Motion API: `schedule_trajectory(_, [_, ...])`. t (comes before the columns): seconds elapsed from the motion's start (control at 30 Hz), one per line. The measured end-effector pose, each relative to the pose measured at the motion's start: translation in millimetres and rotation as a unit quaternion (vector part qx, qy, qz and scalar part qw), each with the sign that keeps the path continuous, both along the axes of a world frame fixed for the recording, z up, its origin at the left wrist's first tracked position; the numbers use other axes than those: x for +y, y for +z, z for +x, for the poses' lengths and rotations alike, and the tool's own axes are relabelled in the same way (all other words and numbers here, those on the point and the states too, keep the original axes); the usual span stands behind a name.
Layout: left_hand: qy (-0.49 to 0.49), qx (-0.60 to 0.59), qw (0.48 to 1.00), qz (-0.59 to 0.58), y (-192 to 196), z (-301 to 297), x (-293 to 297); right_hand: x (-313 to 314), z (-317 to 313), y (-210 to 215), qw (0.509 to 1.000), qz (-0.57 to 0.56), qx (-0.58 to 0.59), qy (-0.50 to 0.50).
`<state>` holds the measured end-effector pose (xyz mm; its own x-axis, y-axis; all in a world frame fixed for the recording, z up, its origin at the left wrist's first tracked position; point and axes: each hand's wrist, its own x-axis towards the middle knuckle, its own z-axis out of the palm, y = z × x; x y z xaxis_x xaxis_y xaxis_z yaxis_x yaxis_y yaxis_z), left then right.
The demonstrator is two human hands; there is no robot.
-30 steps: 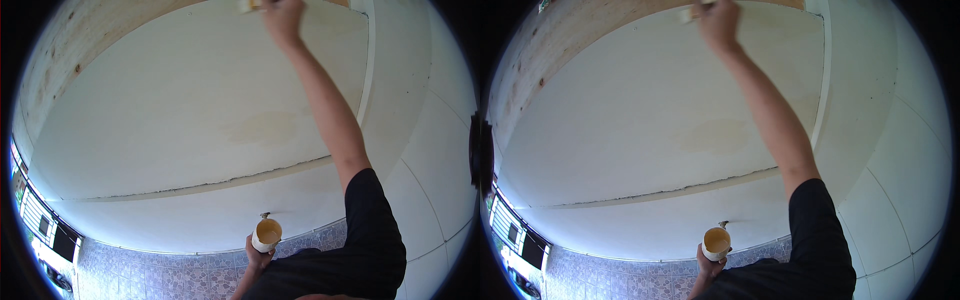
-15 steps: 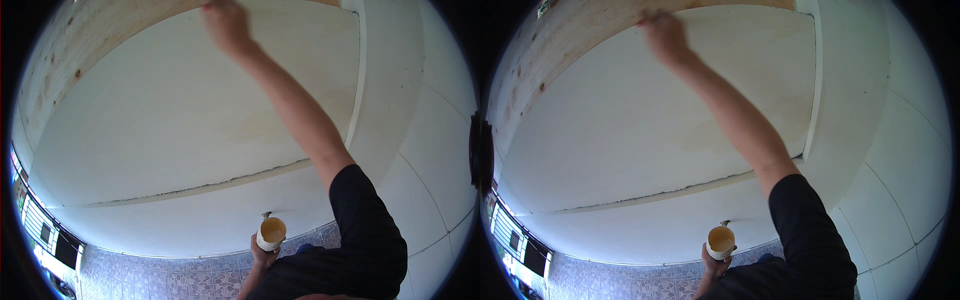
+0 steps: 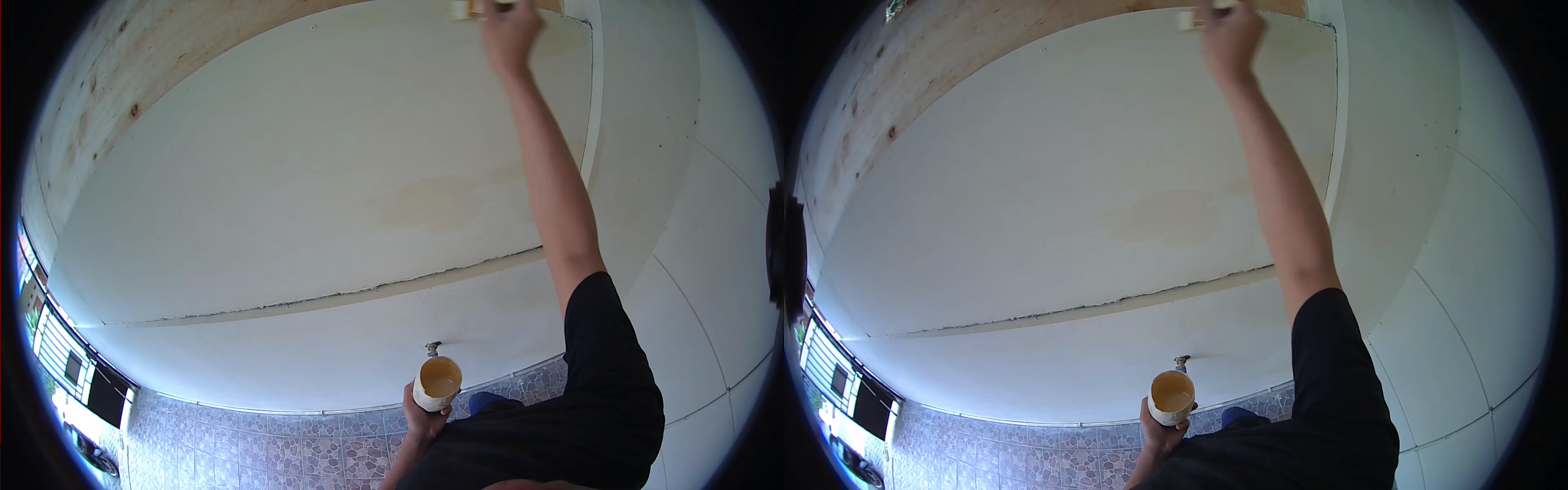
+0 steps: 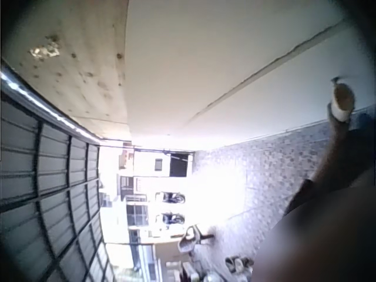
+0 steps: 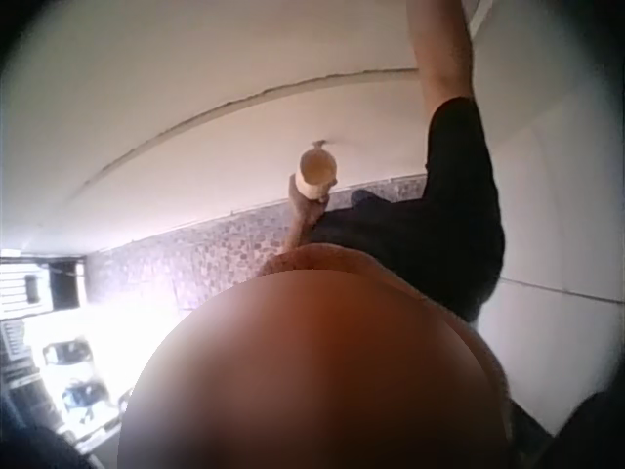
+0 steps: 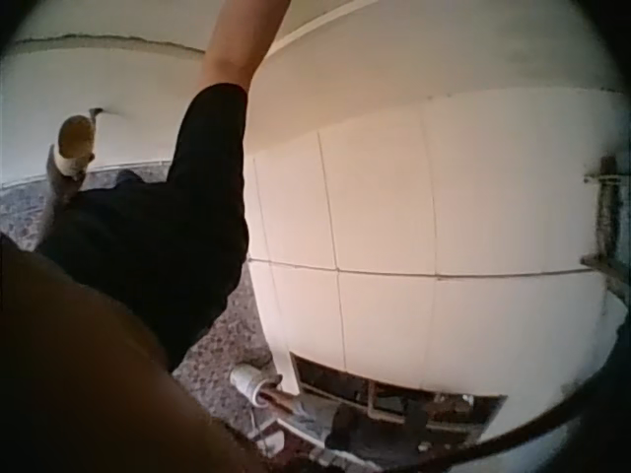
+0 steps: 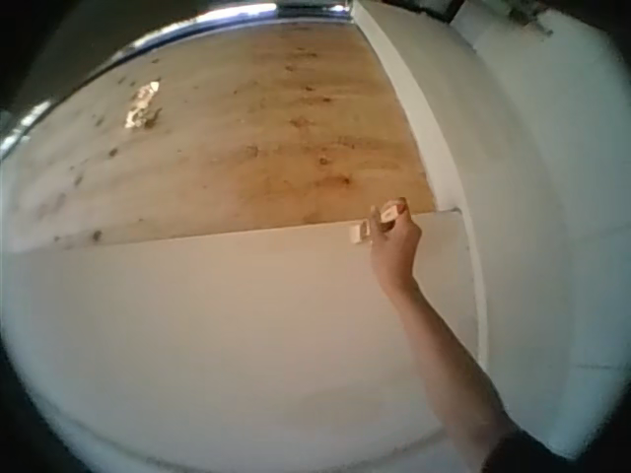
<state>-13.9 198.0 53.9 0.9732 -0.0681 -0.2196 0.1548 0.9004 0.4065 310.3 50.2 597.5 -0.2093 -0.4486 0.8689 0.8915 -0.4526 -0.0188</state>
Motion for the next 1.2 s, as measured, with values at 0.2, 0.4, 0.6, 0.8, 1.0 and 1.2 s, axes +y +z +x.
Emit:
schedule_trajectory(0.2, [-0.011,-0.002,1.000,0.001,2.7,-6.6,-3.1,-31.2,-11.1,-7.8,0.987,0.035,0.010,-0.154])
schedule_trajectory(0.4, [0.001,0.000,1.000,-0.009,6.9,-6.4,-16.9,120.2,3.0,8.0,0.980,-0.133,-0.095,-0.112])
schedule_trajectory(0.6, [0.043,0.015,0.999,-0.022,1.1,-10.1,-20.5,220.7,-67.9,2.7,0.964,-0.232,-0.091,0.094])
schedule_trajectory(0.8, [0.055,0.012,0.998,-0.030,1.9,-18.6,-20.5,134.0,-32.5,11.3,0.981,-0.120,-0.033,0.149])
schedule_trajectory(1.0, [0.074,0.016,0.997,-0.025,-5.3,-23.9,-18.9,59.3,-34.3,1.2,0.994,-0.004,-0.057,-0.092])
schedule_trajectory(1.2, [0.059,0.012,0.998,-0.019,1.4,-18.7,-22.2,154.7,-22.6,-4.7,0.982,-0.148,-0.050,0.108])
